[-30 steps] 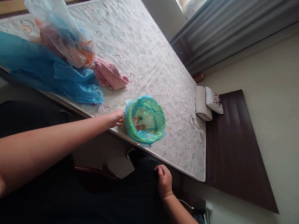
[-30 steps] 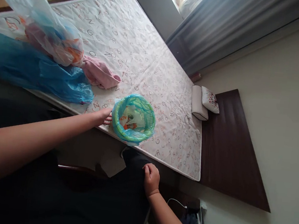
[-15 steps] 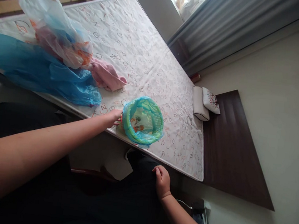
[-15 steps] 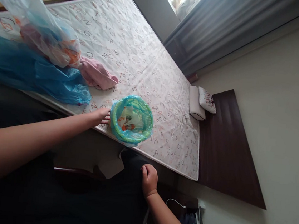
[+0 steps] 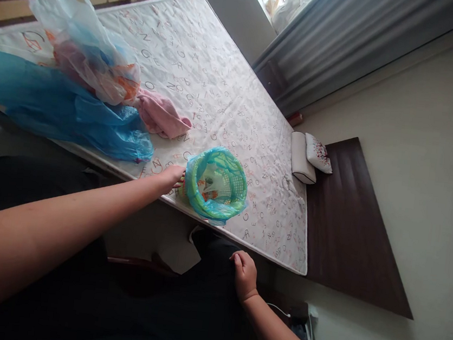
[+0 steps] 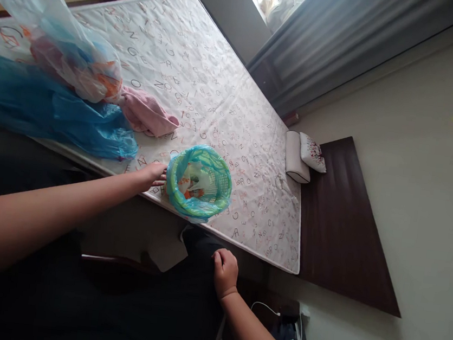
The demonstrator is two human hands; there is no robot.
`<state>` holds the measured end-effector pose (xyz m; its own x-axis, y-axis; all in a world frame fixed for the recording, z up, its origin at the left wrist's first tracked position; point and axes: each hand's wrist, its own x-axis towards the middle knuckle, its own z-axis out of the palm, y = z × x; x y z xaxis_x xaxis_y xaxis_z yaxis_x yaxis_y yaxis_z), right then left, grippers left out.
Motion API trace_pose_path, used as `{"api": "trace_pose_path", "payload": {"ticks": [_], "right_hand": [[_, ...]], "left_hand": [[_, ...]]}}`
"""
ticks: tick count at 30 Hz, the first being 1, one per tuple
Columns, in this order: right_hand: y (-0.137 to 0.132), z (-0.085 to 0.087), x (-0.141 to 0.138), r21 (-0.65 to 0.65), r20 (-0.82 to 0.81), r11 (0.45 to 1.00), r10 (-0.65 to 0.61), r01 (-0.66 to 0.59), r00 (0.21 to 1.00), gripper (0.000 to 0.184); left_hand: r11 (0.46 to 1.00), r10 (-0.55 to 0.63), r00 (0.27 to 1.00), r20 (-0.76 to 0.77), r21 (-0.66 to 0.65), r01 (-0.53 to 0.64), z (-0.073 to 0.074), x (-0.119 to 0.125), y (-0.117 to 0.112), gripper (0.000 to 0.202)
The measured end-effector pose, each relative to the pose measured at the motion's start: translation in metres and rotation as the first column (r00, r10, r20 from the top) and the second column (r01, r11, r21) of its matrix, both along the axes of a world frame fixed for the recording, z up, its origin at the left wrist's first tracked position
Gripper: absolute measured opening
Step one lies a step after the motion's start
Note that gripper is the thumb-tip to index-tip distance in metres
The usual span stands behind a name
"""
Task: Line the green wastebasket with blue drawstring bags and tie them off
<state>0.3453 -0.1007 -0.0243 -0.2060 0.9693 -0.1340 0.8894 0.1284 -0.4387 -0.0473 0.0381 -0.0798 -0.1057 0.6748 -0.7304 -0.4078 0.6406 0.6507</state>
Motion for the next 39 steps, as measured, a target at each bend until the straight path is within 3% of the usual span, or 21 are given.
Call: {"api": "trace_pose_path", "payload": {"ticks": [17,32,39], "right_hand": [[0.001,-0.002,0.0,-0.004,-0.01,1.0,-0.011,0.011,1.0,0.047],[0.001,-0.004,0.002,-0.021,-0.001,1.0,-0.022,0.022,1.0,0.048],[0.001,-0.005,0.002,-0.018,0.013,1.0,-0.022,0.022,1.0,0.048]], "left_hand": [[0.999,0.036,0.997,0.062,0.02,-0.038,0.004,0.0,-0.001,0.01],[0.996,0.079,0.994,0.069,0.031,-0.082,-0.01,0.003,0.001,0.025],[1.0,0.03,0.997,0.076,0.004,-0.03,-0.018,0.003,-0.001,0.027]]}}
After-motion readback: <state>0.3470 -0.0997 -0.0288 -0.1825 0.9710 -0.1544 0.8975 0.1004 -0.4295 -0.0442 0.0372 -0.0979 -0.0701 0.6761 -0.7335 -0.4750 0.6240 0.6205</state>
